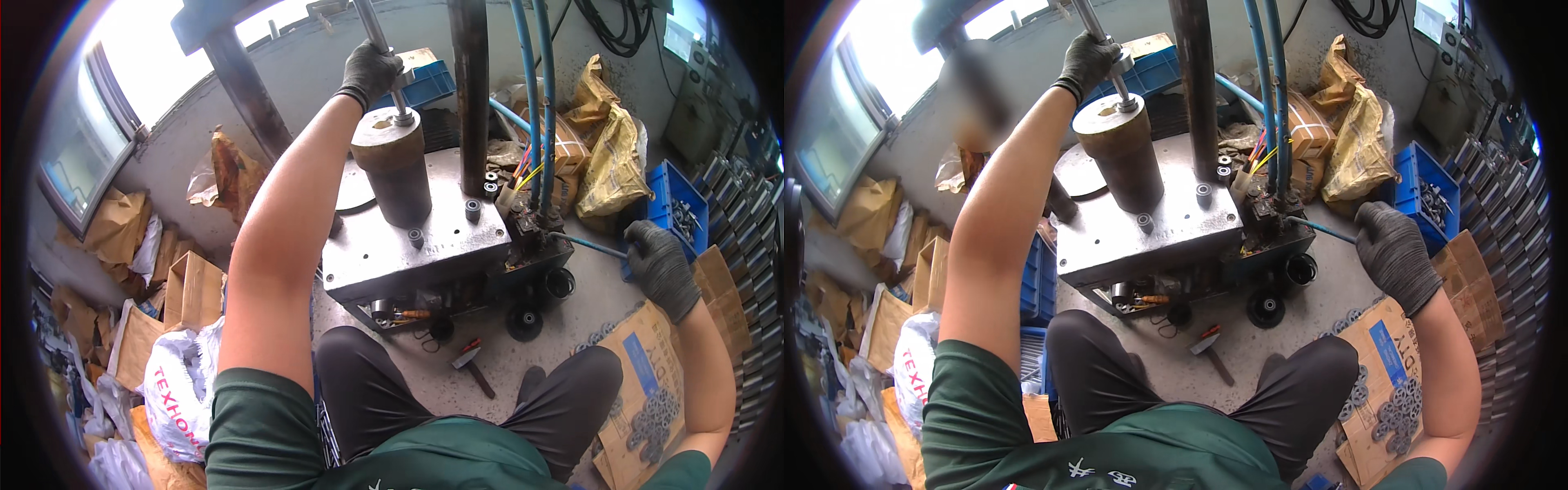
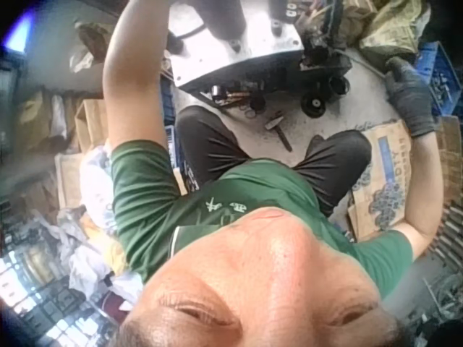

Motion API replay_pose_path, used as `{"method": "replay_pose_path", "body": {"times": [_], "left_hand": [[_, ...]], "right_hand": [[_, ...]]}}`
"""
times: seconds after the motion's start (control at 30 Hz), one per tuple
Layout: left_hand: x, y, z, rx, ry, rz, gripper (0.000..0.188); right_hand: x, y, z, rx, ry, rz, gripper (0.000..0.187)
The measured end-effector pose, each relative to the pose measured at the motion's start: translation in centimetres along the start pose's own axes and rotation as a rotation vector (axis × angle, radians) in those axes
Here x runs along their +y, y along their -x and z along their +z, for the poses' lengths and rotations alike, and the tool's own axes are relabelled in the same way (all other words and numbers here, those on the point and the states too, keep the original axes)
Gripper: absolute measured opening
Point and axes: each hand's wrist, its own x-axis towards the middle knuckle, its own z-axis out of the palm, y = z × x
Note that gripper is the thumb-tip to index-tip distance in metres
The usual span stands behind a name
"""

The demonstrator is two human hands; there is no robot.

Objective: Assembling mechanical parts by pressing gears and bearings onto a metal shaft using a hydraulic press.

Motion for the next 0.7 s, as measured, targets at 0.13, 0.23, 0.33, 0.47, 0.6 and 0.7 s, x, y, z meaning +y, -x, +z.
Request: {"method": "replay_pose_path", "body": {"times": [0.13, 0.23, 0.33, 0.47, 0.6, 0.7], "left_hand": [[-0.4, -0.4, 0.3, 0.047, -0.004, 0.026, 0.025], [-0.4, -0.8, 0.4, 0.018, -0.016, 0.026, 0.027], [-0.5, -1.2, 0.7, 0.008, -0.004, 0.028, 0.027], [0.4, -1.1, 1.0, -0.013, -0.041, 0.024, 0.03], [1.0, -0.6, 0.4, 0.008, -0.117, 0.02, 0.026], [1.6, -0.6, 0.6, 0.012, -0.165, 0.034, 0.026]], "right_hand": [[-3.1, -0.7, -0.6, -0.23, 0.017, -0.14, 0.022], [-4.0, -0.2, -0.4, -0.388, 0.124, -0.181, 0.025], [-2.6, 0.6, -0.5, -0.412, 0.105, -0.214, 0.023], [-1.4, 2.0, -0.6, -0.38, 0.004, -0.167, 0.021], [-2.4, 4.0, -0.2, -0.388, -0.025, -0.106, 0.018], [-2.2, 6.0, 0.2, -0.432, 0.016, -0.064, 0.013]]}}
